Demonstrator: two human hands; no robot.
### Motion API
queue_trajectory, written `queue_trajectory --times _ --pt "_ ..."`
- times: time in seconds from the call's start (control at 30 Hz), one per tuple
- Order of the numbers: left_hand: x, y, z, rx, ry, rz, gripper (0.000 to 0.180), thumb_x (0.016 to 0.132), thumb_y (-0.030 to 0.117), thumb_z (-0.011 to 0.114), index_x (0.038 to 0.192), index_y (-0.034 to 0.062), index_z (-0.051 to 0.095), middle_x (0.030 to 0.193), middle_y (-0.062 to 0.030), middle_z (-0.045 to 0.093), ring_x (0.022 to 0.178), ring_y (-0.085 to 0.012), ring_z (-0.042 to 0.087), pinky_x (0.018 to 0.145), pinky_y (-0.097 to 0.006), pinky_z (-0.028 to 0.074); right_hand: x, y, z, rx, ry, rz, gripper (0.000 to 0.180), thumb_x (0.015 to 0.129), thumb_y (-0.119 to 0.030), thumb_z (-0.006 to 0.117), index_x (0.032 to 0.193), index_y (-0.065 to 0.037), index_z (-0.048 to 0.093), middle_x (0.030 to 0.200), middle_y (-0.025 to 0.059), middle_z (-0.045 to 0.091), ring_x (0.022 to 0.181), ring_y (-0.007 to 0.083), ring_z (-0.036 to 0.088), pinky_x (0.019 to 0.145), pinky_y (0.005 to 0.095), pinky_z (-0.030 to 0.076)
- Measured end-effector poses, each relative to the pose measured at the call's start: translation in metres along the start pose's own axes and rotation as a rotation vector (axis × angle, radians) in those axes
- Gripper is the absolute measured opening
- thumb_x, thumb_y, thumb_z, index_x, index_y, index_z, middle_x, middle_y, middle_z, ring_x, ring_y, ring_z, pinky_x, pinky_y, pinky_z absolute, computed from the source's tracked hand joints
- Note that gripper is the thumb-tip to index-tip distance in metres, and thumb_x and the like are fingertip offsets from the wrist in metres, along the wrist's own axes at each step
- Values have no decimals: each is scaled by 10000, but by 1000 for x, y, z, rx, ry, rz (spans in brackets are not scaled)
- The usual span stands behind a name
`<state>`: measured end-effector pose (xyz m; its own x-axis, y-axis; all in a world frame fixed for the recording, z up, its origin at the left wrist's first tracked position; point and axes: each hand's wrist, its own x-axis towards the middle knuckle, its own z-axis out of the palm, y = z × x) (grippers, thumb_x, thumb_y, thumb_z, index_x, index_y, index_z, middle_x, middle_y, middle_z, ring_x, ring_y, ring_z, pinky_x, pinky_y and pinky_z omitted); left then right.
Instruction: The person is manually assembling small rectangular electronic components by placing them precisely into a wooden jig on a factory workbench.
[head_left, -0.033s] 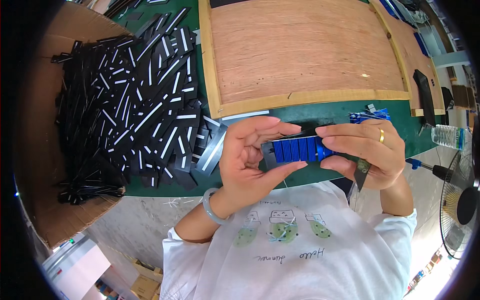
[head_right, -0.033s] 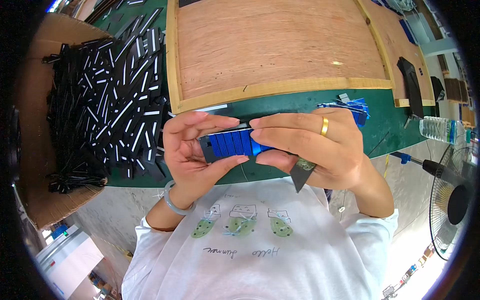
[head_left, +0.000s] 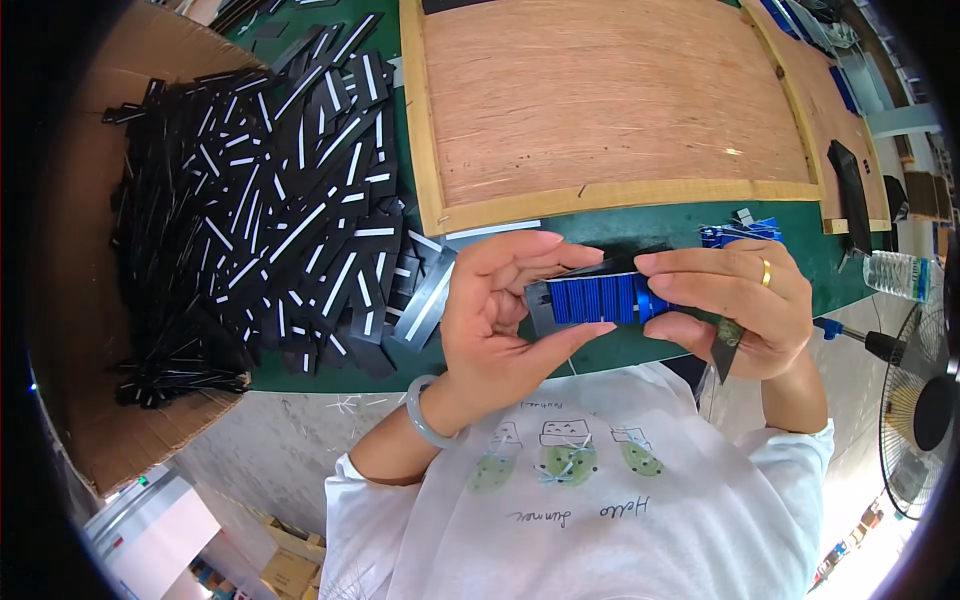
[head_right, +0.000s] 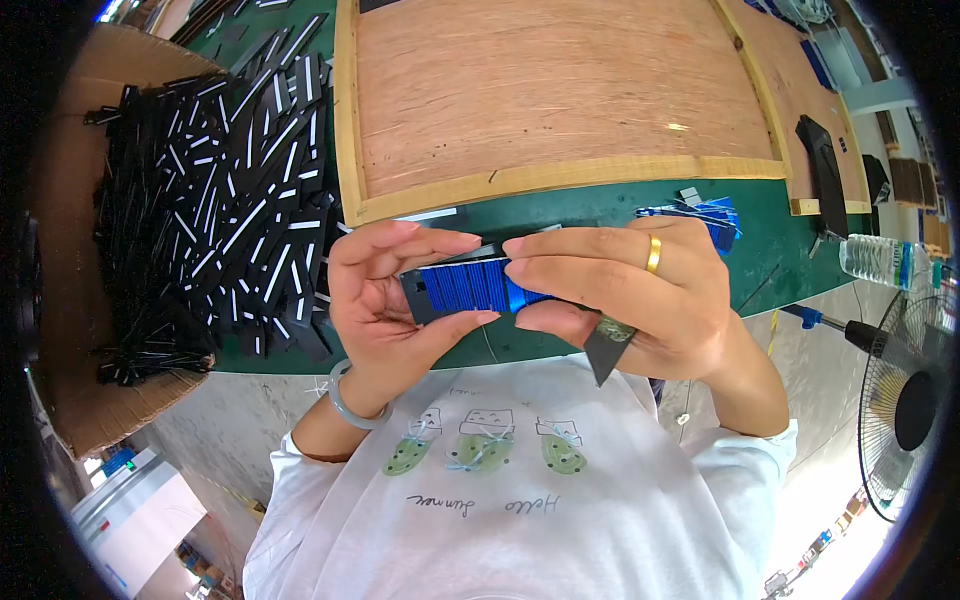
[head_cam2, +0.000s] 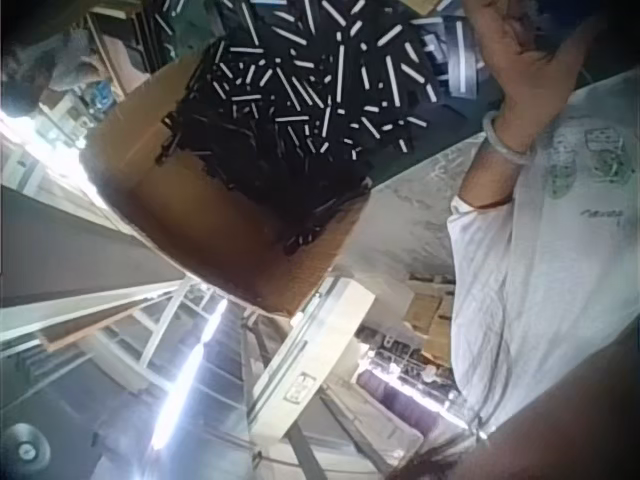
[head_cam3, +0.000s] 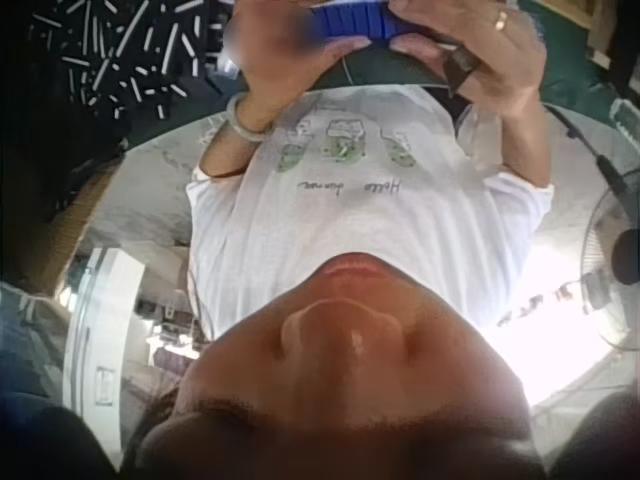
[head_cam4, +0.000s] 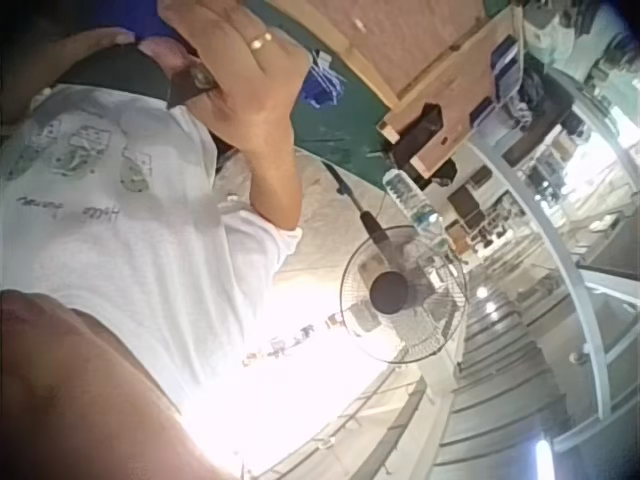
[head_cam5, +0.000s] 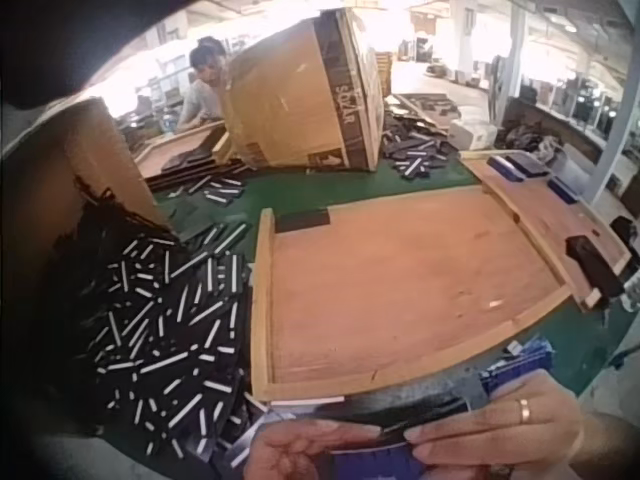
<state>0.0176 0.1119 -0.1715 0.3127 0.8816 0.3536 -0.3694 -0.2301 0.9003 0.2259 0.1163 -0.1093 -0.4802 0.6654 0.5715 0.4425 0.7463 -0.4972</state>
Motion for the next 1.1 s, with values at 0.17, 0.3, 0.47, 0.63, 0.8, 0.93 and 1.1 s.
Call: queue_trajectory --times 0.17,0.3,0.47,0.63,0.8,0.93,1.1 --pt "-4 -5 -5 -63 20 -95 667 697 -92 732 1236 14 353 1137 -201 562 1092 -243 566 882 -305 481 4 -1 -5 49 -42 4 367 613 -128 821 885 33 634 837 209 680 685 242 682 516 238 493" --pt "-4 -6 -6 -99 16 -91 662 703 -88 728 1238 20 354 1138 -196 566 1098 -233 562 882 -298 476 6 -2 -1 90 -53 55 378 607 -128 822 890 34 629 832 211 681 704 256 688 542 248 506" --pt "0 -4 -8 -20 -10 -17 663 703 -91 727 1240 27 356 1145 -185 569 1097 -217 563 877 -287 475 6 -1 5 40 -20 52 350 627 -139 804 910 6 657 832 139 693 635 184 668 410 217 391" --pt "0 -2 -7 -26 -7 -58 662 702 -99 724 1237 25 355 1145 -197 565 1083 -221 569 870 -292 488 7 -1 7 28 -10 52 354 632 -148 800 922 2 664 844 124 696 623 171 661 416 214 392" --pt "0 -2 -11 -28 -49 -53 708 693 -115 724 1253 21 313 1145 -216 557 1070 -230 573 863 -310 510 8 0 8 54 -8 49 427 597 -182 829 926 19 647 856 155 697 535 154 612 411 220 355" --pt "1 0 -12 -61 -33 -100 732 669 -116 741 1247 29 316 1130 -220 563 1063 -241 578 867 -313 510 8 2 8 57 -24 22 457 605 -177 826 972 33 652 868 145 697 487 147 579 405 213 354" --pt "2 2 -10 -36 -29 -107 743 654 -121 749 1238 36 318 1103 -219 578 1057 -247 585 893 -322 496 4 4 9 75 -13 35 474 598 -188 827 984 29 656 868 138 698 494 139 584 398 217 356"
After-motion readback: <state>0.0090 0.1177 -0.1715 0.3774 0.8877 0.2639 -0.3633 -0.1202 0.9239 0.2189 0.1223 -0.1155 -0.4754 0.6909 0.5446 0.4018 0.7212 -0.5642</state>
